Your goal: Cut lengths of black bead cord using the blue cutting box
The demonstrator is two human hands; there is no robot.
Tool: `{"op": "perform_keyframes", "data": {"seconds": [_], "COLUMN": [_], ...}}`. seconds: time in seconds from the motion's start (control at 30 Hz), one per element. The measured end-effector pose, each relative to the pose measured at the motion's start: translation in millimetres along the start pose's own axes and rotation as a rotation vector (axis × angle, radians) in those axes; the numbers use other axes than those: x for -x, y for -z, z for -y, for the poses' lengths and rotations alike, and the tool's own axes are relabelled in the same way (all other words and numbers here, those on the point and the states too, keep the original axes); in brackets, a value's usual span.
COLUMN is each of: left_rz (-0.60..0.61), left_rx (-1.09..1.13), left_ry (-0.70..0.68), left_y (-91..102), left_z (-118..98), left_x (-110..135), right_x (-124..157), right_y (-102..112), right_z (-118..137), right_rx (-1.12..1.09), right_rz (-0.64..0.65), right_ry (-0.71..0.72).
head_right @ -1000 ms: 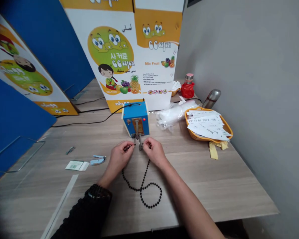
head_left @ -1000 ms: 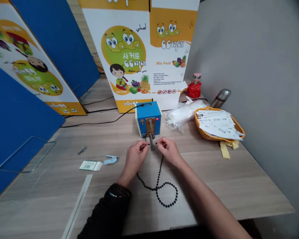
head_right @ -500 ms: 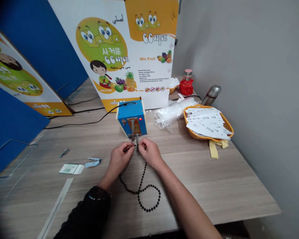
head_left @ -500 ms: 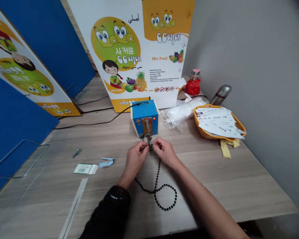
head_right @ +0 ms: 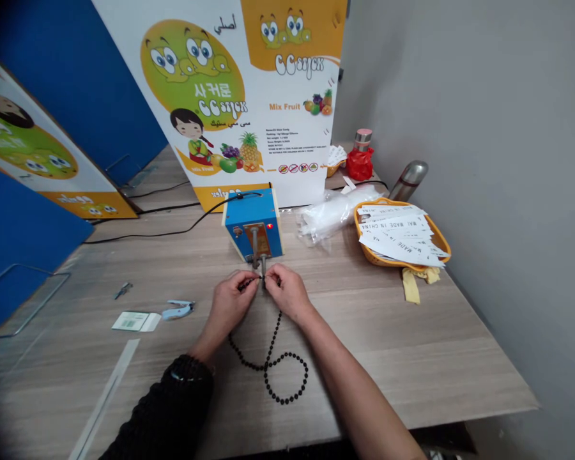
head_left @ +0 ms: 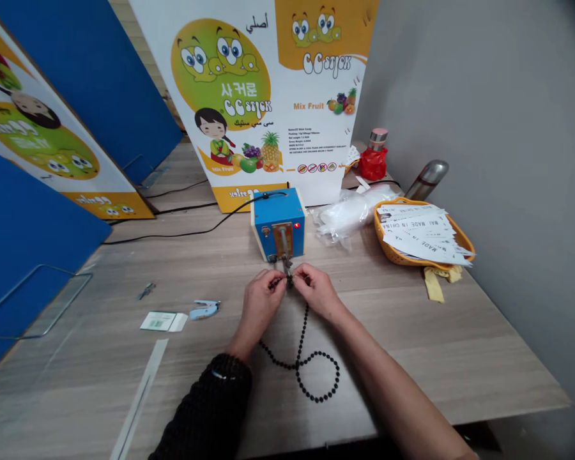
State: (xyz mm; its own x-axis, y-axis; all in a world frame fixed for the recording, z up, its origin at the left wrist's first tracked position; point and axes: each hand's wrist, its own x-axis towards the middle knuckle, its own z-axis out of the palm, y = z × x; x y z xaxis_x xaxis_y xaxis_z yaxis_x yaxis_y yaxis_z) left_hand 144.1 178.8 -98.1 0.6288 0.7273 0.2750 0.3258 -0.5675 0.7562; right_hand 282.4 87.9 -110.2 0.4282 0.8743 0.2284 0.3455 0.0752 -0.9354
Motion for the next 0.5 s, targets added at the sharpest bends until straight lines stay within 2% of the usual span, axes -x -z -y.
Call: {"op": "perform_keyframes", "data": {"seconds": [0.5], "left_rz": [-0.011], "left_rx": [0.064], "left_ry": [0.053], "left_y": [0.7], "left_z": [-8.8], "left_x": [9.4], "right_x": [10.3], "right_y": [-0.9], "right_z": [5.4], "right_rx": [-0.018], "right_rz": [0.001], "right_ry": [-0.032]}}
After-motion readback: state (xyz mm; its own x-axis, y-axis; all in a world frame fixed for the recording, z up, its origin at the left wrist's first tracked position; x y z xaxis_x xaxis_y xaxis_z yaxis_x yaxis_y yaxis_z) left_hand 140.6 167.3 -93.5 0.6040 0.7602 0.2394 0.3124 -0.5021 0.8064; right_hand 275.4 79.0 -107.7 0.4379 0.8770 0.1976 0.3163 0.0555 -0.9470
